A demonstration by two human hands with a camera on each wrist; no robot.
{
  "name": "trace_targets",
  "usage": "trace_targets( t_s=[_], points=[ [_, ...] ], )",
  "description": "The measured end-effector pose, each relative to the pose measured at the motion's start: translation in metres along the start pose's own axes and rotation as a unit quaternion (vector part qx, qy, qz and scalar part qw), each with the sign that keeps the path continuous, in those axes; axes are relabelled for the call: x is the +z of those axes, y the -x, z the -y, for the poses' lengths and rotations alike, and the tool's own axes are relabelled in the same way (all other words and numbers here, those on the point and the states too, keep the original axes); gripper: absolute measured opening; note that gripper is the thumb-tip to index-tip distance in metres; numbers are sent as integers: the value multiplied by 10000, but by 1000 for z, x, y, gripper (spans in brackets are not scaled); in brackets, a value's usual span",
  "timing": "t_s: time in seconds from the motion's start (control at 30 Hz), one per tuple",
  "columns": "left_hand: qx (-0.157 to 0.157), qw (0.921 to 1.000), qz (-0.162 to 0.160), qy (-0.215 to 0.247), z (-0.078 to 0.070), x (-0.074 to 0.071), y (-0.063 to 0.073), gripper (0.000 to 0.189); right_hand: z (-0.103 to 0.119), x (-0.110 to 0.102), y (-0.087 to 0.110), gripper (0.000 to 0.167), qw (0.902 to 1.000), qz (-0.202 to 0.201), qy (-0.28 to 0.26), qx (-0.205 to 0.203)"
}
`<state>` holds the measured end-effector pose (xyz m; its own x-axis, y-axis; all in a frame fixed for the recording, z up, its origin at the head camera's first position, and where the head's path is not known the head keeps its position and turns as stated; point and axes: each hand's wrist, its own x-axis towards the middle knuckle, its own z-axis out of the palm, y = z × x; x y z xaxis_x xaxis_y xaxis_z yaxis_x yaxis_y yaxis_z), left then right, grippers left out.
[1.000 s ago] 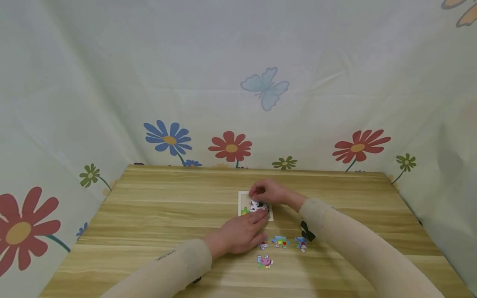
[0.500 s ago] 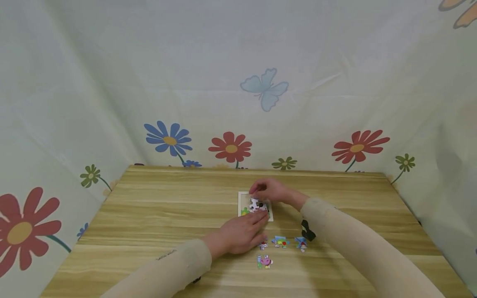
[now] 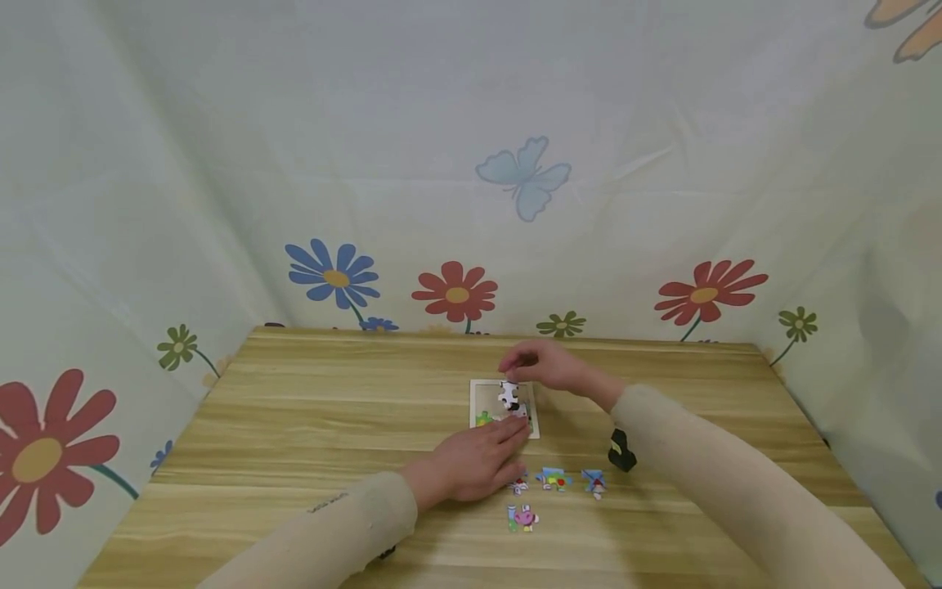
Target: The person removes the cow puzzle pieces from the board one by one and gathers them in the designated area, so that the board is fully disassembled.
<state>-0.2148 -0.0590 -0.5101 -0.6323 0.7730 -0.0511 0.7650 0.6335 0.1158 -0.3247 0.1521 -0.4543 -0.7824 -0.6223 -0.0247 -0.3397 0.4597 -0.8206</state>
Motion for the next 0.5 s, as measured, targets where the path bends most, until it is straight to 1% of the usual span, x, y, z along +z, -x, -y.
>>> trace_targets(
  t_s=[0.1,0.27,0.37,0.5],
  points=[
    [4,10000,17,55,0,0,0,64,3,-4,8,23,10000,26,17,23],
    [7,10000,22,88,1,-2,2,63,3,-10,21,23,9999,74,33,-63],
    [-15,9999,50,89,1,-4,2,63,1,-11,30,22,9999,96,-59,-7],
    [-44,9999,119,69,1,-6,3,63,1,-10,45,21,9996,169,-154,190]
  ],
)
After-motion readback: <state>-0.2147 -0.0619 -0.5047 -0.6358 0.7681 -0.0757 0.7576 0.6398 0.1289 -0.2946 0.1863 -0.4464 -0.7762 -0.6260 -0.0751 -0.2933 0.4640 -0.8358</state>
